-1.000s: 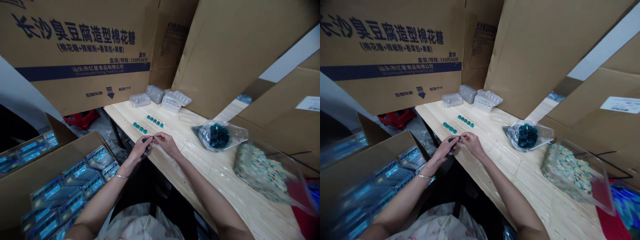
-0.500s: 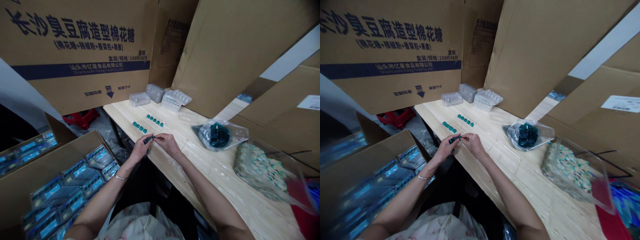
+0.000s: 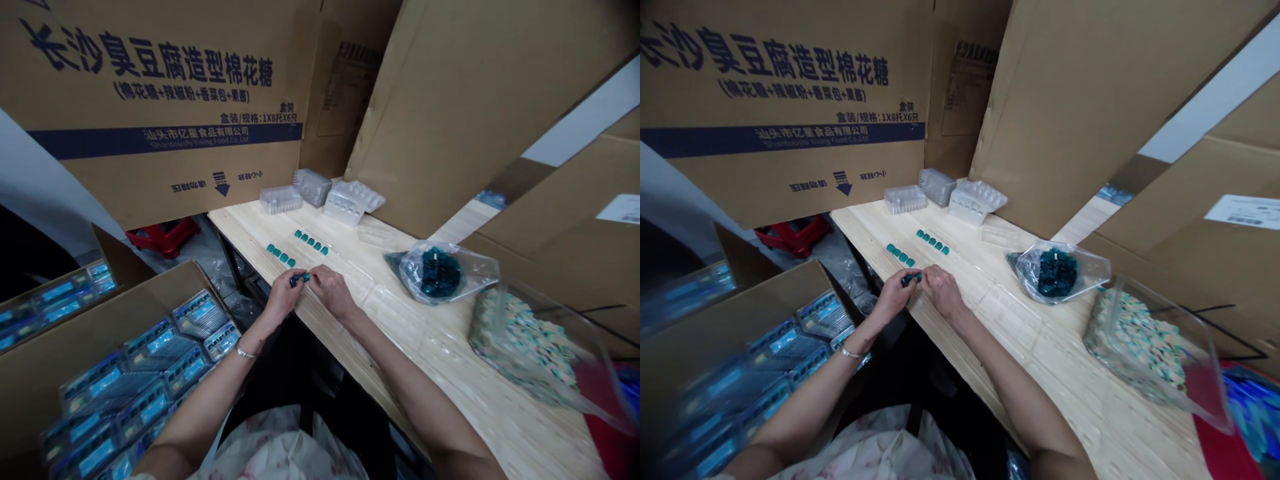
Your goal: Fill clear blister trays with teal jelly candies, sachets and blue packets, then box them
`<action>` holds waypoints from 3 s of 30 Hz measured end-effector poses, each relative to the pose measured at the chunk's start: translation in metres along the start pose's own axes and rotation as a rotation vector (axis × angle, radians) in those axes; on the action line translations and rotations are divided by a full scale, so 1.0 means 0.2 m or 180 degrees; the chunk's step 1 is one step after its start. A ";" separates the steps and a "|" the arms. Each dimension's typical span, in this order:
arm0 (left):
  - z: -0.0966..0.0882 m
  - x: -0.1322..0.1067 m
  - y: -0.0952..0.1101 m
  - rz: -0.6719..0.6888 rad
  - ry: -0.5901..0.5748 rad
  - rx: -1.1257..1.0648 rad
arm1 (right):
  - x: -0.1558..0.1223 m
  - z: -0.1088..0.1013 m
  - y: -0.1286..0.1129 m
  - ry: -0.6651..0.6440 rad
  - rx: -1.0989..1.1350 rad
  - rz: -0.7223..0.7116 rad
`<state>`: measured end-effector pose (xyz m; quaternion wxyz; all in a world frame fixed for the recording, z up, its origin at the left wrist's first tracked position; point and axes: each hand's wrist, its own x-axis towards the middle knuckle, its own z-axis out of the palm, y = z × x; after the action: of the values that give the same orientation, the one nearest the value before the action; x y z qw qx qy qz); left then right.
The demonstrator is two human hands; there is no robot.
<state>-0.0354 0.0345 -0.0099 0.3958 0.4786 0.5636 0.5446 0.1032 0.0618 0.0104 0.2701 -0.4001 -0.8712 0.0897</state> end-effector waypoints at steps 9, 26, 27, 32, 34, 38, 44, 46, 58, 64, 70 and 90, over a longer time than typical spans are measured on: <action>-0.02 0.00 0.00 0.0232 -0.0033 0.0050 | -0.02 -0.01 -0.02 0.0145 0.0410 0.0085; -0.16 -0.02 -0.13 0.0068 0.0156 0.0603 | 0.12 0.14 0.16 0.0445 0.1796 0.0946; -0.17 -0.02 -0.14 0.0039 0.0151 0.0634 | 0.13 0.17 0.18 0.0413 0.1632 0.0807; -0.18 0.00 -0.16 0.0007 0.0084 0.0728 | 0.16 0.28 0.21 0.0178 0.0846 0.0240; -0.18 0.00 -0.16 -0.0004 0.0051 0.0746 | 0.16 0.29 0.21 0.0203 0.0581 0.0137; -0.18 0.00 -0.16 -0.0062 0.0022 0.0724 | 0.17 0.28 0.21 0.0135 0.0445 -0.0125; -0.18 0.01 -0.14 -0.0199 0.0071 0.0411 | 0.19 0.29 0.21 0.0080 0.0438 0.0011; -0.18 0.01 -0.14 -0.0295 0.0098 0.0208 | 0.19 0.30 0.20 -0.0006 0.0351 0.0006; -0.17 0.01 -0.01 -0.1304 -0.0539 -0.2334 | 0.12 0.19 0.10 0.0219 0.1412 0.0703; -0.02 0.02 0.07 -0.1528 -0.0938 -0.3136 | -0.02 -0.05 -0.02 -0.0151 0.3679 0.1815; 0.19 -0.04 0.14 -0.1407 -0.1211 -0.3094 | -0.13 -0.13 0.00 0.0521 0.3909 0.2151; 0.34 -0.12 0.13 -0.0963 -0.1060 -0.1126 | -0.34 -0.30 0.19 0.0663 0.3658 0.2054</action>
<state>0.0390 0.0258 0.0078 0.6370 0.3955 0.4521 0.4832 0.1963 0.0315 0.0186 0.4827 -0.4397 -0.4908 0.5769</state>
